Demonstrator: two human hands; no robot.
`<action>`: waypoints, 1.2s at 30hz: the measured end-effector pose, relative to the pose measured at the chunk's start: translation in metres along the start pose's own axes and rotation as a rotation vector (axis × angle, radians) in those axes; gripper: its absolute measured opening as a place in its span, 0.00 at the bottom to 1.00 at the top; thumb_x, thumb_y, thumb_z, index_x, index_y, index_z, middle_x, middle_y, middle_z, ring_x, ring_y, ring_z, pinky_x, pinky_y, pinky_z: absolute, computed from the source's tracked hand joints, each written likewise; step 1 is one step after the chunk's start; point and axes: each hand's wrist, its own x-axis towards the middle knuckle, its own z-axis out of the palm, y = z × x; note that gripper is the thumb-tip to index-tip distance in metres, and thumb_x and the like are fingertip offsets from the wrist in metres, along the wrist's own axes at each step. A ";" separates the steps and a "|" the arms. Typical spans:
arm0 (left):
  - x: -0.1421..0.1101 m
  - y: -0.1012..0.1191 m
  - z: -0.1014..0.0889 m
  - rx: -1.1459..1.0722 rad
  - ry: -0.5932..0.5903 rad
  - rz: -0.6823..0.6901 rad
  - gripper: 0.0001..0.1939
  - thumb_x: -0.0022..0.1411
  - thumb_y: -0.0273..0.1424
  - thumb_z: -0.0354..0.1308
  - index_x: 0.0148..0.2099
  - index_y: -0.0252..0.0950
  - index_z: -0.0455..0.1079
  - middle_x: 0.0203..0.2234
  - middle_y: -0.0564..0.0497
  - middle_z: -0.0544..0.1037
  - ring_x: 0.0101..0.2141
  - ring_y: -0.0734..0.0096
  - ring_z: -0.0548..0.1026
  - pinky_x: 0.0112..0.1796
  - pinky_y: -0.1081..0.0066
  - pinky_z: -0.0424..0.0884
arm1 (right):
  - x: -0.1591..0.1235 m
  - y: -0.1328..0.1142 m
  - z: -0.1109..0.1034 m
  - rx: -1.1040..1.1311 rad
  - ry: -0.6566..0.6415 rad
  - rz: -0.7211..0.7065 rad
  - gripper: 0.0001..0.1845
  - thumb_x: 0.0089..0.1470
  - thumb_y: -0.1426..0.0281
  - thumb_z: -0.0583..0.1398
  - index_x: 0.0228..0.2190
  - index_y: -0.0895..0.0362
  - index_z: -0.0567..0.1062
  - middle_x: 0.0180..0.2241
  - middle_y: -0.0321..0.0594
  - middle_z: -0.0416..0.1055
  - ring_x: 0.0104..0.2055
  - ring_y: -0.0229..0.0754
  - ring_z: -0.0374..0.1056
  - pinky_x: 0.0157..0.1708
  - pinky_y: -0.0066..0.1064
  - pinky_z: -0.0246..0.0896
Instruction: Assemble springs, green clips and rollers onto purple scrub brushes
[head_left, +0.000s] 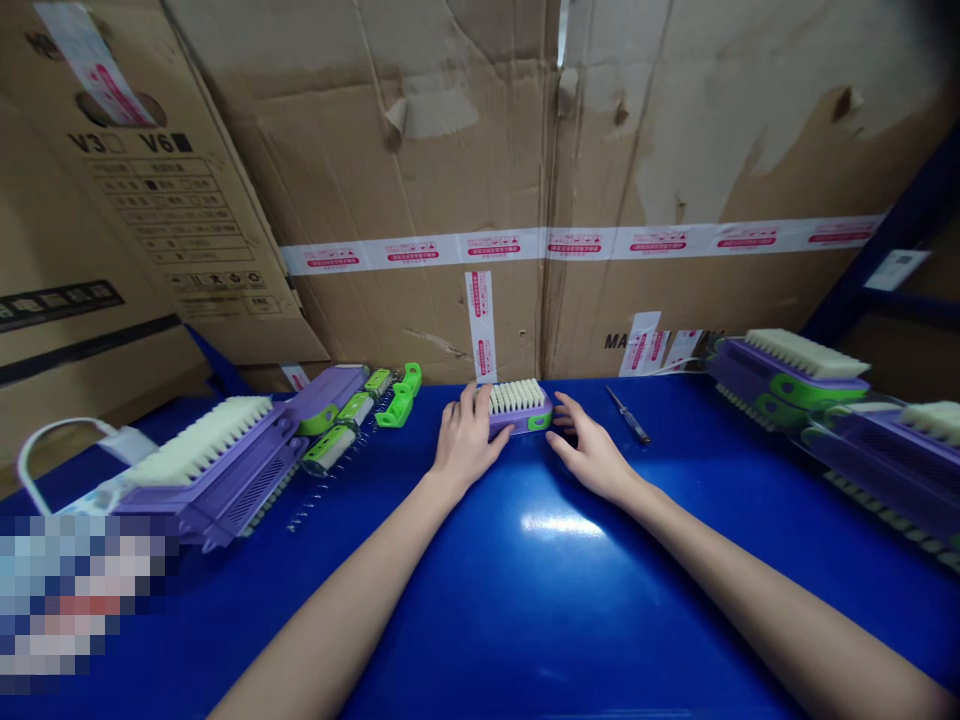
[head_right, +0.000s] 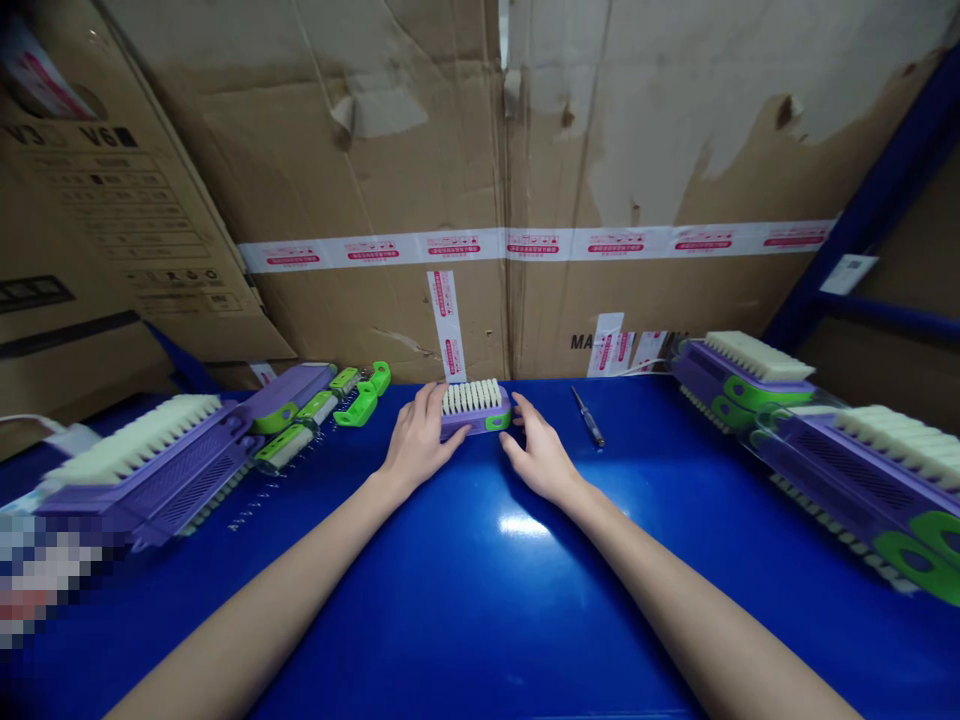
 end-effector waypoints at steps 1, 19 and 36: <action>0.000 0.000 0.000 -0.021 0.001 -0.002 0.30 0.59 0.40 0.53 0.59 0.30 0.53 0.54 0.35 0.63 0.54 0.50 0.64 0.50 0.55 0.64 | 0.000 0.000 0.000 -0.008 -0.007 0.006 0.31 0.53 0.67 0.55 0.58 0.56 0.55 0.50 0.50 0.67 0.49 0.47 0.67 0.50 0.46 0.62; 0.015 -0.007 -0.001 -0.194 -0.103 -0.031 0.39 0.52 0.40 0.62 0.61 0.36 0.47 0.54 0.38 0.65 0.51 0.53 0.69 0.47 0.57 0.69 | 0.021 0.007 -0.002 -0.172 -0.003 -0.093 0.35 0.51 0.68 0.55 0.59 0.59 0.52 0.56 0.54 0.61 0.60 0.52 0.55 0.59 0.49 0.49; 0.017 -0.012 0.004 -0.037 -0.069 0.049 0.39 0.51 0.49 0.59 0.59 0.36 0.53 0.49 0.40 0.70 0.46 0.53 0.68 0.43 0.59 0.64 | 0.023 0.025 -0.005 -0.080 0.024 -0.063 0.30 0.53 0.70 0.53 0.57 0.55 0.57 0.51 0.49 0.67 0.52 0.47 0.65 0.53 0.46 0.58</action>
